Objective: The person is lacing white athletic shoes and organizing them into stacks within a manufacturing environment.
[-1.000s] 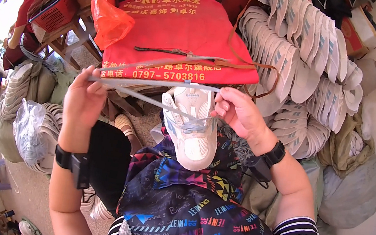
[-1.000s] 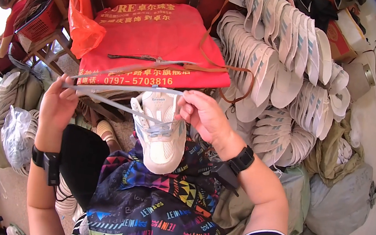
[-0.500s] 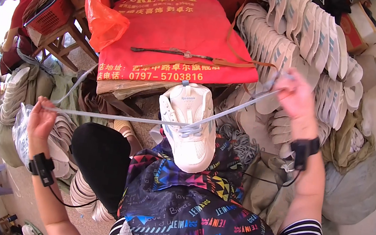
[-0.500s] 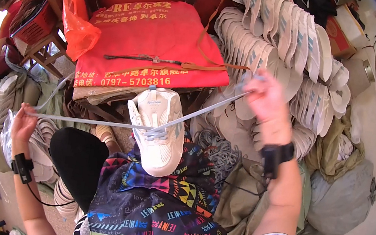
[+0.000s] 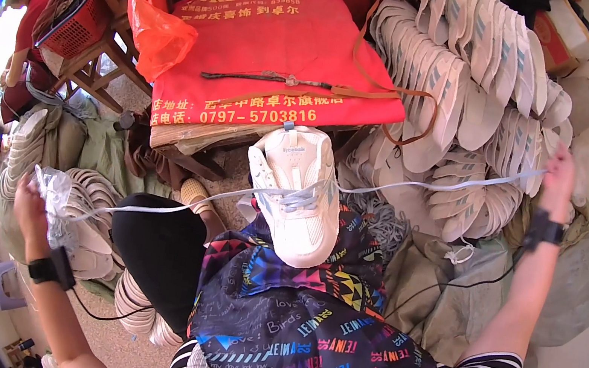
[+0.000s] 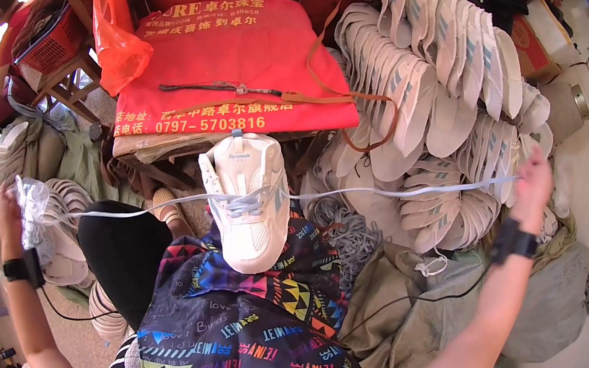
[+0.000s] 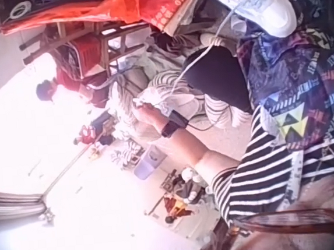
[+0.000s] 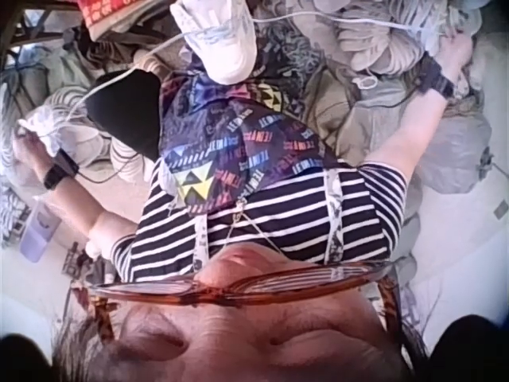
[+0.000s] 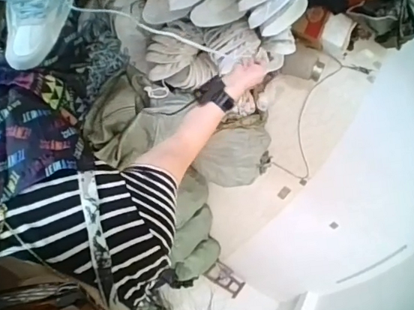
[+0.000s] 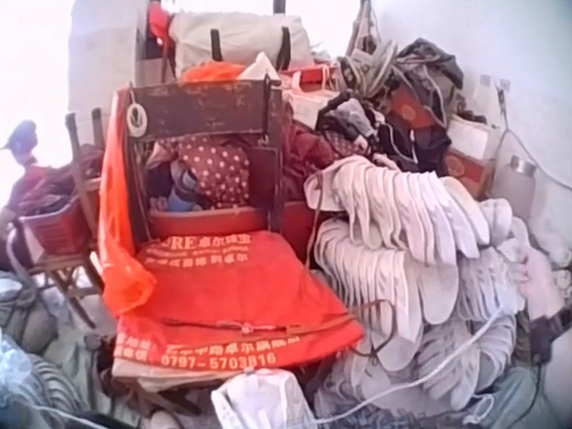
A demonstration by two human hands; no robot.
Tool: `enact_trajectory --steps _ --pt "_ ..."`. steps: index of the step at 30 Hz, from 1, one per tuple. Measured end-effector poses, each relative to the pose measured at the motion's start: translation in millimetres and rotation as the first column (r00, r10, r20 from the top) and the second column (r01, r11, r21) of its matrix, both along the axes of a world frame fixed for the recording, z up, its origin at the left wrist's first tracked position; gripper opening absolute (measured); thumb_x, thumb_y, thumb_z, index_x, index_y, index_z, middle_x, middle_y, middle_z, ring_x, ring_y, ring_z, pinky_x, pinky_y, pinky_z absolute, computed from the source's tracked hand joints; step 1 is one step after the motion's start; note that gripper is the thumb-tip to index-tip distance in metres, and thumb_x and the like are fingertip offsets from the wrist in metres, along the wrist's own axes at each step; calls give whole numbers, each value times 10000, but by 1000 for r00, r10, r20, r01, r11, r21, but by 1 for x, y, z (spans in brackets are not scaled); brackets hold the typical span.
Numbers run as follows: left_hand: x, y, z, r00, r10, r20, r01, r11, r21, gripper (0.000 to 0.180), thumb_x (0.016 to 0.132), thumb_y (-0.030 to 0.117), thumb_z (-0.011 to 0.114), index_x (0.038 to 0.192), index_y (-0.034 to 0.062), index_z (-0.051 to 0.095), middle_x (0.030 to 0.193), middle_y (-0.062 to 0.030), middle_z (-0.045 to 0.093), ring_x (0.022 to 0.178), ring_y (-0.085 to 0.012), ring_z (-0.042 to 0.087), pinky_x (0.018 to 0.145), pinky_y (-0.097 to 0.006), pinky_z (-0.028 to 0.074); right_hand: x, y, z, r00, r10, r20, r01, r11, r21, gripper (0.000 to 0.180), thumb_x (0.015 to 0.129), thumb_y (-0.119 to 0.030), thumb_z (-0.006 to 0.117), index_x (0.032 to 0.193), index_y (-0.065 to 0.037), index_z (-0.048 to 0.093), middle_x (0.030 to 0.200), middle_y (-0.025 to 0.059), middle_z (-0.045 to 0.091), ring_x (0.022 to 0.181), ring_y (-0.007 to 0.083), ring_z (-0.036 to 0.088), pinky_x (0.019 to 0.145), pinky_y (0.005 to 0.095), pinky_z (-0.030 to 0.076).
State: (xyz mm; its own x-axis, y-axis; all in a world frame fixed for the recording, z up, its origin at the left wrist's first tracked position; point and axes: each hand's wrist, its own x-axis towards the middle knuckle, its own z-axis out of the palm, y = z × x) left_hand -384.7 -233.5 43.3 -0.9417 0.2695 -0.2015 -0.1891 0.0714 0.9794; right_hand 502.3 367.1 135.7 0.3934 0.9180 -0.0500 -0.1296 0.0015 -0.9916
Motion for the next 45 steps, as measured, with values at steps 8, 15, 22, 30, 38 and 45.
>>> enact_trajectory --steps 8,15,22,30,38,45 --pt "321 225 -10 736 -676 -39 677 736 22 203 1023 164 464 1048 16 600 882 -61 647 736 -117 574 705 -272 487 -272 -182 -102 443 886 139 -839 464 -285 210 1002 -207 477 1033 -78 640 836 -32 597 757 70 556 688 226 467" --pt "381 240 -37 600 -800 -14 800 600 -18 181 1025 148 469 977 8 573 769 -2 590 639 -63 526 599 -213 434 -296 -210 -96 43 950 311 -860 193 -472 289 923 -249 494 783 -21 603 609 76 585 583 182 587 576 337 474" --pt "390 242 -15 495 -853 162 868 477 -138 228 1014 204 501 917 33 616 621 36 531 539 -24 447 485 -194 350 -299 -203 -82 -326 637 698 -804 202 -560 255 841 -230 499 750 -55 661 703 156 655 702 367 637 647 473 504" --pt "393 236 -25 504 -848 164 863 501 -61 257 964 201 573 814 6 647 657 20 571 525 -41 470 466 -227 379 -320 -220 -78 -511 187 839 -815 206 -542 151 759 -166 592 744 -23 634 664 174 651 628 338 662 570 451 523" --pt "393 249 -25 450 -893 0 844 426 -326 236 905 196 611 750 20 638 666 -49 603 528 -182 536 510 -307 434 -334 -211 -55 -781 -166 602 -621 107 -777 106 724 -133 626 773 -42 648 813 105 662 807 263 663 671 374 510" --pt "372 265 17 -124 -793 -596 547 446 -708 314 695 100 770 944 80 579 1044 -128 531 926 -350 566 770 -426 478 -335 -192 -54 -158 -264 952 -982 -56 -179 216 730 -161 666 906 -47 612 970 93 565 912 244 626 694 367 497"
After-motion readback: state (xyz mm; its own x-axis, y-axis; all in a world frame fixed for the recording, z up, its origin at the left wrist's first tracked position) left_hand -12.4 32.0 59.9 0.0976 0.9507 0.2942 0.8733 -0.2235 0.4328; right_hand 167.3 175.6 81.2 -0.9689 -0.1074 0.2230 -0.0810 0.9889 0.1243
